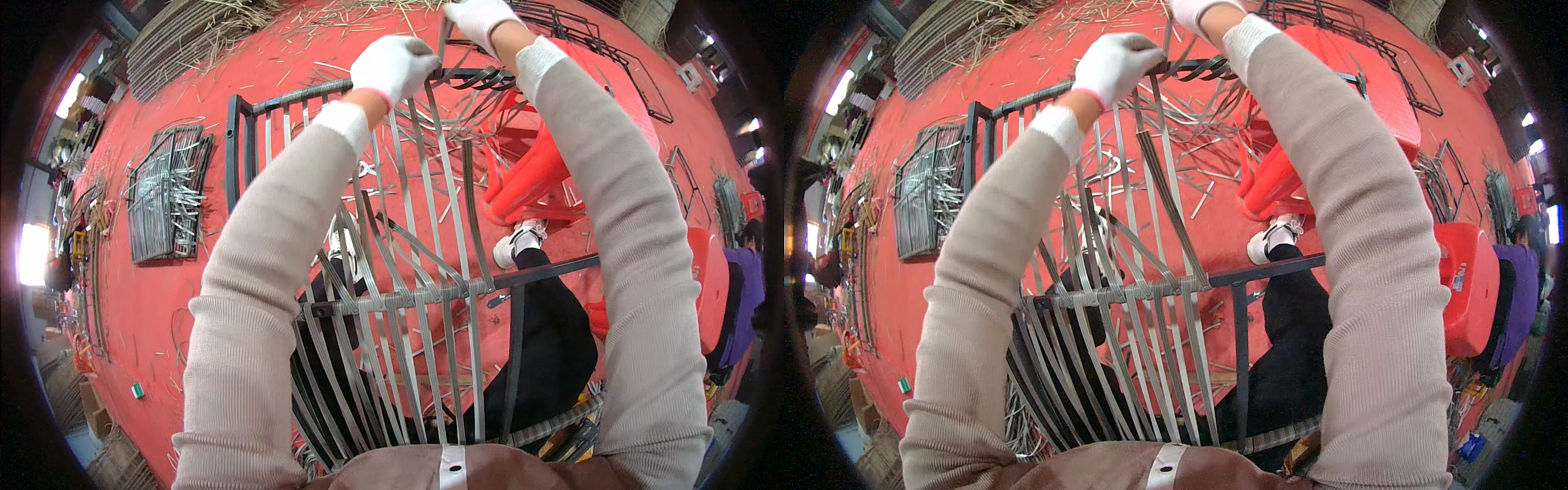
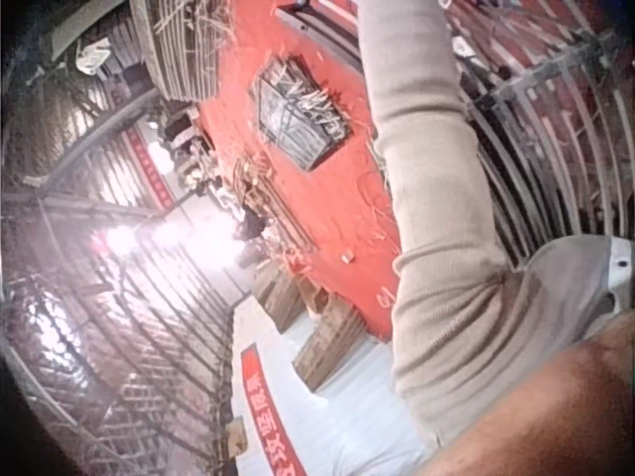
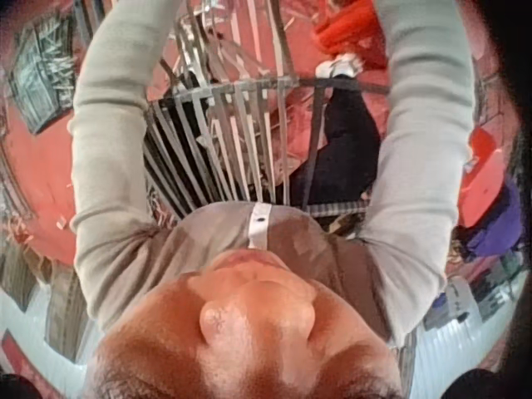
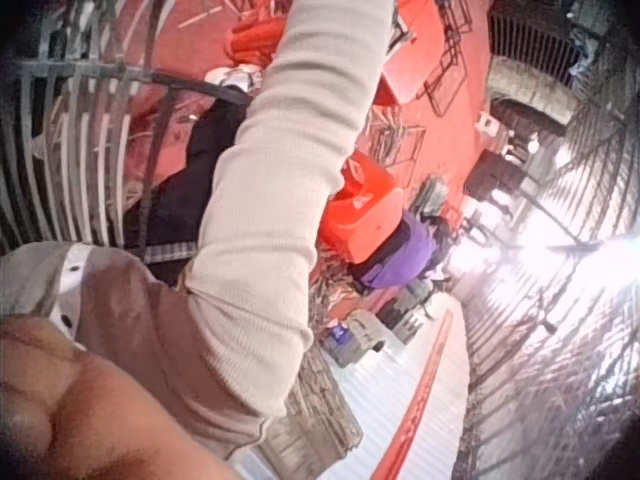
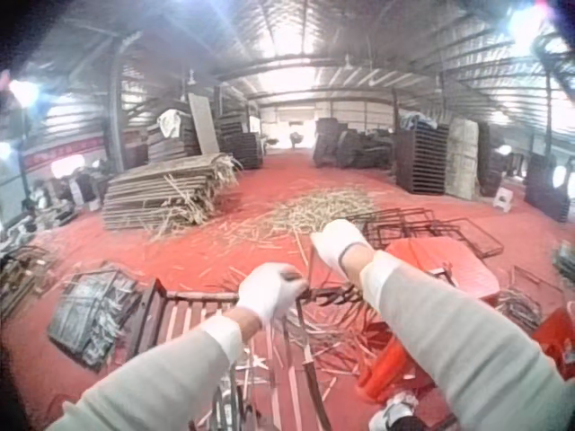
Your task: The person repeatedly picks up thin metal rods and inserts them into slots on a rectangular metal frame, then secures each rod by wrapping and twisting wire around the frame intersections. The person works continuously on the same frame throughout the clip.
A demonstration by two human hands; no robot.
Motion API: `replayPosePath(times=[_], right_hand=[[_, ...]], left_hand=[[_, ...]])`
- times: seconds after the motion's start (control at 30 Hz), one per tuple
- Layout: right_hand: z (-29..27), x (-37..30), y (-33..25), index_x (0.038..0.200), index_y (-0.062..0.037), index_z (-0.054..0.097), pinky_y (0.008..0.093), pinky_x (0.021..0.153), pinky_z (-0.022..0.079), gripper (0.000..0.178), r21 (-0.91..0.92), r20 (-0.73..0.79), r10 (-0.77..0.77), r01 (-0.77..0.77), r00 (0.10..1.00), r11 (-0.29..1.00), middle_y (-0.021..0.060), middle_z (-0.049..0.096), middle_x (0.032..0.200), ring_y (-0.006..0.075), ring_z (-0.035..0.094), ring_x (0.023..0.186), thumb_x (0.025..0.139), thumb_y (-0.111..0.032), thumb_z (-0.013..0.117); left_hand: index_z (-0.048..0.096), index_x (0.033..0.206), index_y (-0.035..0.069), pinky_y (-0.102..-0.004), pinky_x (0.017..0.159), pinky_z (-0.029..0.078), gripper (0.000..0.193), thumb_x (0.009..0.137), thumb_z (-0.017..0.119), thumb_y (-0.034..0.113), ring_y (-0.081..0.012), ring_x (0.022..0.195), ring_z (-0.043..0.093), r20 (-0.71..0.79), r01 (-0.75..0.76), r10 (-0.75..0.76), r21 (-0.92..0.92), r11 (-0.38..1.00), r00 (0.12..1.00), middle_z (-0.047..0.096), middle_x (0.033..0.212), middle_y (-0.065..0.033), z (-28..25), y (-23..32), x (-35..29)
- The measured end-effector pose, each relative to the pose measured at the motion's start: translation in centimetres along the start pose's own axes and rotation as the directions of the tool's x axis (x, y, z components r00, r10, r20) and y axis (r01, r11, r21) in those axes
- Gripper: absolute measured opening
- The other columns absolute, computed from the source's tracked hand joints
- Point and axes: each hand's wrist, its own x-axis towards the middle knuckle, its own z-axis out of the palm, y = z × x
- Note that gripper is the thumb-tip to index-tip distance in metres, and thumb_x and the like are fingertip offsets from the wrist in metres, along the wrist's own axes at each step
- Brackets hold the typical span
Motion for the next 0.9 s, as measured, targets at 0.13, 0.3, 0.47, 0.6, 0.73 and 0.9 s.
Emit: replayPosePath(times=[0.13,0.3,0.47,0.6,0.73,0.9], right_hand=[[-1.0,-6.6,0.1,0.087,-0.005,0.066,0.0386,0.064,0.049,0.018,-0.033,-0.427,-0.389,0.416,0.816,0.909,0.0103,0.063,0.076,0.0285,0.062,0.069,0.09,-0.022,0.066],[-3.1,-16.1,-2.2,0.095,-0.0061,0.07,0.0451,0.083,0.053,0.024,0.23,0.232,-0.012,-0.043,0.973,0.972,0.0174,0.069,0.095,0.0369,0.067,0.091,0.094,-0.028,0.059],[4.1,-13.7,0.6,0.131,0.0107,0.051,0.0374,0.089,0.052,0.054,0.507,0.61,0.187,-0.561,0.77,0.654,0.0278,0.069,0.11,0.0306,0.068,0.104,0.097,-0.031,0.056],[10.3,-11.8,1.6,0.122,0.0046,0.06,0.0371,0.082,0.053,0.033,0.492,0.25,-0.144,0.003,0.957,0.871,0.0173,0.07,0.101,0.0285,0.068,0.093,0.099,-0.018,0.055],[8.5,-13.0,-1.8,0.115,-0.0014,0.065,0.0383,0.084,0.057,0.023,0.459,0.398,0.068,-0.262,0.915,0.849,0.0194,0.07,0.104,0.0333,0.069,0.097,0.1,-0.009,0.049],[1.9,-12.7,-1.7,0.082,-0.0002,0.067,0.037,0.068,0.052,0.026,0.181,0.464,-0.175,0.1,0.869,0.978,0.0107,0.07,0.08,0.0171,0.065,0.078,0.092,-0.023,0.059]], left_hand=[[0.076,0.099,0.013,-0.0399,0.072,0.057,0.021,0.091,0.063,0.028,-0.025,0.077,0.071,0.514,-0.457,0.216,0.405,0.791,0.83,0.073,0.085,-0.0053,-0.7,-0.4,4.4],[0.075,0.103,0.012,-0.0398,0.07,0.055,0.027,0.096,0.059,0.033,-0.0235,0.077,0.07,0.259,-0.064,0.08,-0.068,0.996,0.962,0.072,0.085,-0.008,0.0,-1.9,2.3],[0.072,0.114,0.015,-0.0395,0.088,0.054,0.029,0.096,0.059,0.033,-0.0282,0.098,0.07,0.207,-0.187,0.165,0.092,0.978,0.964,0.073,0.1,-0.0093,-1.5,-1.2,-0.9],[0.068,0.122,0.017,-0.0412,0.094,0.053,0.033,0.095,0.062,0.034,-0.0298,0.107,0.068,0.142,-0.252,0.223,0.24,0.938,0.964,0.071,0.116,-0.0078,-1.6,-0.7,-2.9],[0.066,0.12,0.016,-0.043,0.088,0.053,0.03,0.096,0.062,0.033,-0.0303,0.102,0.069,0.068,-0.288,0.281,0.184,0.94,0.957,0.072,0.109,-0.0085,-0.4,-1.1,-3.4],[0.067,0.105,0.014,-0.0438,0.079,0.054,0.019,0.095,0.063,0.029,-0.0324,0.091,0.069,-0.069,-0.321,0.341,0.203,0.925,0.937,0.072,0.099,-0.0097,0.3,-2.0,-3.3]])
